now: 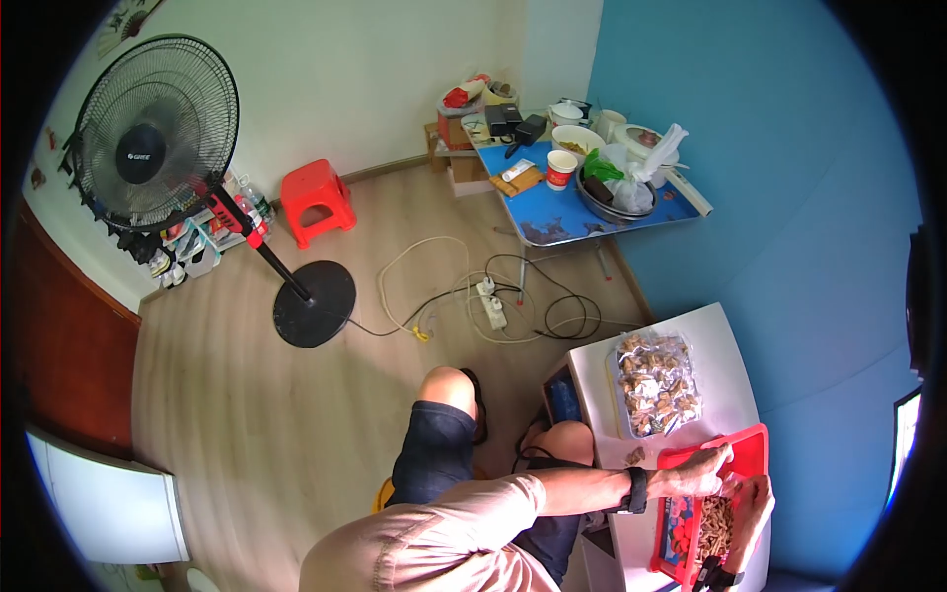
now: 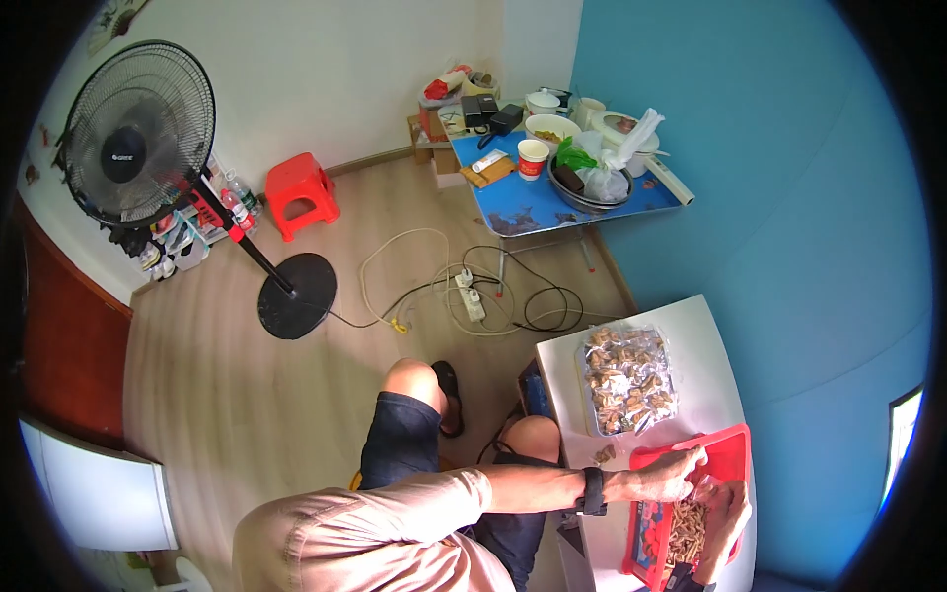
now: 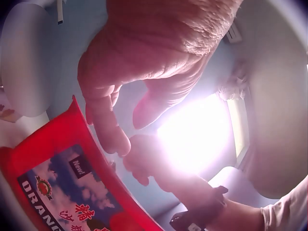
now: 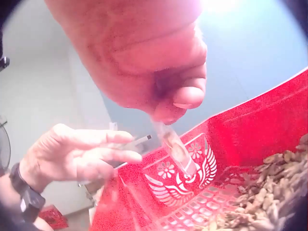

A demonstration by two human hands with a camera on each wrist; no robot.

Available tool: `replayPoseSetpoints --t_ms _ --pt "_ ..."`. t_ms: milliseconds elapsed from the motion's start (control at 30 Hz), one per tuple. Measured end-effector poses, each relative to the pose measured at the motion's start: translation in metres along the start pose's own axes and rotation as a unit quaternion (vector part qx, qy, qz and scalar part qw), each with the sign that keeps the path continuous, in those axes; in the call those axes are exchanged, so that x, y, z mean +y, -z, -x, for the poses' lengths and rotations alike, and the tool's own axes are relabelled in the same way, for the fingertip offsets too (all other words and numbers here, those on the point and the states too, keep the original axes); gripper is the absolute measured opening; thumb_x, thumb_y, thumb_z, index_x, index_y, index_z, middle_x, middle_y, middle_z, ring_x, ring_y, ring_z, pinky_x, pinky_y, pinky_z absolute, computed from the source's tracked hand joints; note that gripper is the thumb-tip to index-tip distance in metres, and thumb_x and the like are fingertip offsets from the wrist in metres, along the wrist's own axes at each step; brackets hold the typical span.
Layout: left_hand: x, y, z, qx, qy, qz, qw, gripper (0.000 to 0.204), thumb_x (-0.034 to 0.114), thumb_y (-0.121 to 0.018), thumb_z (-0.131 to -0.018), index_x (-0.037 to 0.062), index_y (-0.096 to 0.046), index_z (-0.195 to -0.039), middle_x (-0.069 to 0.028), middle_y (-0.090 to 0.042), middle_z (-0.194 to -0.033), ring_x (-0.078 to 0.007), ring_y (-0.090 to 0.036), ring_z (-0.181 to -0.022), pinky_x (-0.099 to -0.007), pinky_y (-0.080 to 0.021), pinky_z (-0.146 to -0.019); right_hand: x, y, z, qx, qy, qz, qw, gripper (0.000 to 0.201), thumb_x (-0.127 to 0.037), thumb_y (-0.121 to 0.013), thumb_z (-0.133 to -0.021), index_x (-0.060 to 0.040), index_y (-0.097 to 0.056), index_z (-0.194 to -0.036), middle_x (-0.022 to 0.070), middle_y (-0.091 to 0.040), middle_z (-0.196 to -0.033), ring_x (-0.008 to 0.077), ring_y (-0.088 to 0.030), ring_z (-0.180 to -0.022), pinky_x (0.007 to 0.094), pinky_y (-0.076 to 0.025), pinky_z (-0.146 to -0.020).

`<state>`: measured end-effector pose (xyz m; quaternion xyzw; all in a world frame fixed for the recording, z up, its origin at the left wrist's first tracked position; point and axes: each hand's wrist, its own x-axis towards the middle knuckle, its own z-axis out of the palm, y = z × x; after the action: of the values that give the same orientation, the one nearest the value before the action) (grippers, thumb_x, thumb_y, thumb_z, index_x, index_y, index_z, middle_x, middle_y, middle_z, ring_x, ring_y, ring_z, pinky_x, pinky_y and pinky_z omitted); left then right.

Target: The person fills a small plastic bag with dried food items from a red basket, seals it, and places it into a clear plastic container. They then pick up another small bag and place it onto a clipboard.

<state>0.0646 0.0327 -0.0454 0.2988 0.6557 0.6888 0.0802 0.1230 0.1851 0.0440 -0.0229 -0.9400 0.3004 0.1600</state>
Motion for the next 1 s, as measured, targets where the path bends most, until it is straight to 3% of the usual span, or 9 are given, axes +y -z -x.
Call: replayPoseSetpoints --t_ms 33,133,200,333,400,467,567,667,1000 --pt "-0.003 0.001 0.003 0.037 -0.033 0.015 0.999 0.044 -0.004 -0.058 -0.076 0.0022 -0.043 -0.117 -0.0185 -0.056 -0.101 -0.0276 -0.058 -0.090 -0.0369 -0.048 -0.072 0.007 -0.004 -0.002 -0.003 0.002 -0.002 1.000 0.011 -0.004 -0.053 -0.088 -0.0027 -0.051 -0.078 0.0074 -0.049 -0.061 0.0159 -0.046 -0.053 0.0325 -0.039 -0.050" --pt "0.003 0.014 0.011 0.101 -0.056 0.027 0.993 0.045 -0.003 -0.060 -0.078 0.0009 -0.042 -0.119 -0.0202 -0.056 -0.099 -0.0322 -0.059 -0.090 -0.0397 -0.048 -0.075 0.016 -0.013 -0.002 -0.044 0.067 0.143 0.987 0.008 -0.005 -0.052 -0.088 -0.0015 -0.052 -0.081 0.0167 -0.053 -0.062 0.0293 -0.052 -0.053 0.0413 -0.040 -0.052" --pt "0.007 0.028 0.020 0.089 -0.016 0.036 0.995 0.045 -0.002 -0.062 -0.078 0.0017 -0.043 -0.119 -0.0186 -0.057 -0.099 -0.0305 -0.059 -0.089 -0.0386 -0.049 -0.076 0.012 -0.012 -0.003 -0.028 0.064 0.172 0.983 0.010 -0.008 -0.054 -0.088 -0.0018 -0.051 -0.079 0.0214 -0.054 -0.066 0.0373 -0.053 -0.057 0.0433 -0.040 -0.053" --pt "0.015 0.055 0.040 0.056 0.066 0.078 0.993 0.044 0.001 -0.063 -0.079 0.0055 -0.046 -0.119 -0.0151 -0.059 -0.098 -0.0272 -0.060 -0.090 -0.0377 -0.049 -0.079 0.051 -0.022 0.003 -0.072 0.078 0.161 0.981 0.011 -0.006 -0.054 -0.087 -0.0026 -0.050 -0.078 0.0193 -0.055 -0.067 0.0382 -0.054 -0.059 0.0432 -0.040 -0.054" --pt "0.038 0.070 0.054 0.080 0.083 0.037 0.993 0.043 0.003 -0.063 -0.080 0.0039 -0.046 -0.119 -0.0156 -0.059 -0.096 -0.0254 -0.060 -0.090 -0.0367 -0.049 -0.080 0.042 -0.025 0.002 -0.056 0.080 0.167 0.981 0.010 -0.006 -0.054 -0.087 -0.0026 -0.050 -0.078 0.0192 -0.055 -0.067 0.0382 -0.055 -0.059 0.0432 -0.041 -0.054" --pt "0.034 0.075 0.061 0.078 0.102 0.109 0.986 0.043 0.006 -0.061 -0.081 -0.0001 -0.044 -0.121 -0.0174 -0.057 -0.101 -0.0263 -0.059 -0.092 -0.0372 -0.049 -0.082 0.035 -0.025 0.005 -0.044 0.080 0.176 0.980 0.010 -0.005 -0.053 -0.087 -0.0027 -0.050 -0.078 0.0191 -0.055 -0.066 0.0383 -0.055 -0.060 0.0432 -0.041 -0.054" --pt "0.036 0.087 0.068 0.084 0.120 0.073 0.986 0.043 0.006 -0.059 -0.083 -0.0005 -0.042 -0.122 -0.0164 -0.055 -0.104 -0.0246 -0.060 -0.087 -0.0360 -0.051 -0.074 0.025 -0.026 0.002 -0.028 0.092 0.190 0.977 0.009 -0.005 -0.053 -0.086 -0.0027 -0.051 -0.078 0.0190 -0.056 -0.066 0.0383 -0.056 -0.060 0.0432 -0.042 -0.054" --pt "0.033 0.093 0.081 0.094 0.144 0.176 0.969 0.044 0.007 -0.058 -0.084 0.0010 -0.040 -0.124 -0.0143 -0.052 -0.107 -0.0184 -0.058 -0.073 -0.0291 -0.051 -0.053 0.016 -0.028 0.003 -0.013 0.095 0.205 0.974 0.009 -0.005 -0.053 -0.086 -0.0027 -0.051 -0.078 0.0189 -0.056 -0.066 0.0384 -0.056 -0.060 0.0433 -0.042 -0.055" --pt "0.025 0.105 0.104 0.105 0.171 0.194 0.960 0.035 0.011 -0.057 -0.085 0.0053 -0.040 -0.116 -0.0058 -0.048 -0.095 -0.0126 -0.054 -0.069 -0.0262 -0.050 -0.053 -0.003 -0.023 -0.004 0.036 0.115 0.196 0.973 0.007 -0.004 -0.053 -0.085 -0.0029 -0.052 -0.079 0.0185 -0.057 -0.066 0.0385 -0.059 -0.062 0.0434 -0.044 -0.056"
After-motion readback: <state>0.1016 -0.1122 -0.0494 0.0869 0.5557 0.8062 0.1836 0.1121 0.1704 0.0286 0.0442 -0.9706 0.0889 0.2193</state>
